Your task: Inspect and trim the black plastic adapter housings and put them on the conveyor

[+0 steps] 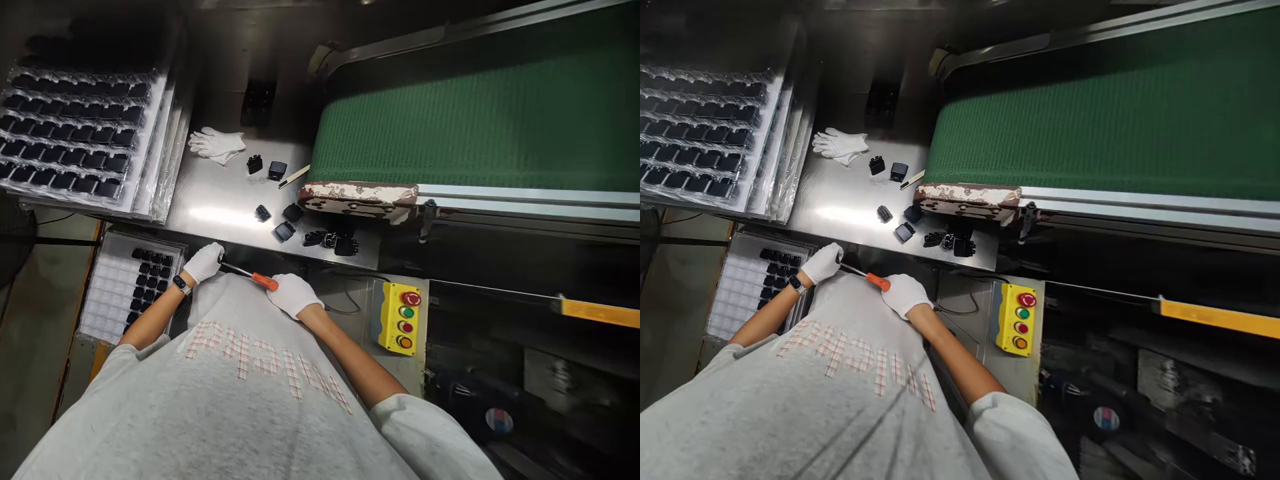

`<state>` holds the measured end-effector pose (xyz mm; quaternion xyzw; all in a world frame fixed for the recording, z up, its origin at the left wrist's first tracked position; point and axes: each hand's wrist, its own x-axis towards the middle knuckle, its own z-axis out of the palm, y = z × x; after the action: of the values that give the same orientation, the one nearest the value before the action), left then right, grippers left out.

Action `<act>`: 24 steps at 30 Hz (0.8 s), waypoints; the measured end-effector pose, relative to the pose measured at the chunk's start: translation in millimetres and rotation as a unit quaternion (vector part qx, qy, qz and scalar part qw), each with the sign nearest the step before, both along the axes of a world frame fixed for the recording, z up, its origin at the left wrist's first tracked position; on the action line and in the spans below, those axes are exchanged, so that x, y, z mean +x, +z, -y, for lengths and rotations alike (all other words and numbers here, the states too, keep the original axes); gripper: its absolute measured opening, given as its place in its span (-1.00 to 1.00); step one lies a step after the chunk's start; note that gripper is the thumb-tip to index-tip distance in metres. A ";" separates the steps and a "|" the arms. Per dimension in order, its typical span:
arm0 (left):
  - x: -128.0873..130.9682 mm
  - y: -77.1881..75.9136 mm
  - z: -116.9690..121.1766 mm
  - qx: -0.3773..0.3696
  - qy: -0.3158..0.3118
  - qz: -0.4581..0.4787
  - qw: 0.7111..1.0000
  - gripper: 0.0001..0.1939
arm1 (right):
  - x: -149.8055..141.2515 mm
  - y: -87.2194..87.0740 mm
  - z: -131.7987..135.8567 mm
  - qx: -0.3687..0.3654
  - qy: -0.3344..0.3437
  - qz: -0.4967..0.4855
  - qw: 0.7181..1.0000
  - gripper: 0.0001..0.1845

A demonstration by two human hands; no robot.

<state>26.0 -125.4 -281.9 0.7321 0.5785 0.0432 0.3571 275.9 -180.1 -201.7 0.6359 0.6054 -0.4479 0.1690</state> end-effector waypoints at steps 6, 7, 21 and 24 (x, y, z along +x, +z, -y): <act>5.4 -6.7 -2.9 0.017 0.071 -0.030 0.997 -0.89 | -0.1 -29.3 9.2 -0.006 -0.127 -0.054 0.990 -0.75; 6.6 -7.5 -4.5 0.018 0.098 -0.035 0.994 -0.89 | 3.9 -38.5 12.8 0.001 -0.165 -0.072 0.984 -0.75; 49.5 12.8 1.8 -0.098 0.221 0.030 0.970 -0.72 | 98.1 -173.1 65.8 0.249 -0.784 -0.200 0.533 -0.60; 52.2 18.3 -0.6 -0.118 0.211 0.038 0.970 -0.71 | 107.3 -187.7 34.7 0.251 -0.806 -0.238 0.481 -0.59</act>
<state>78.2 -124.9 -263.5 0.5441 0.7069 0.0765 0.4454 383.2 -214.8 -389.4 0.7293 -0.0687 -0.3513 -0.5831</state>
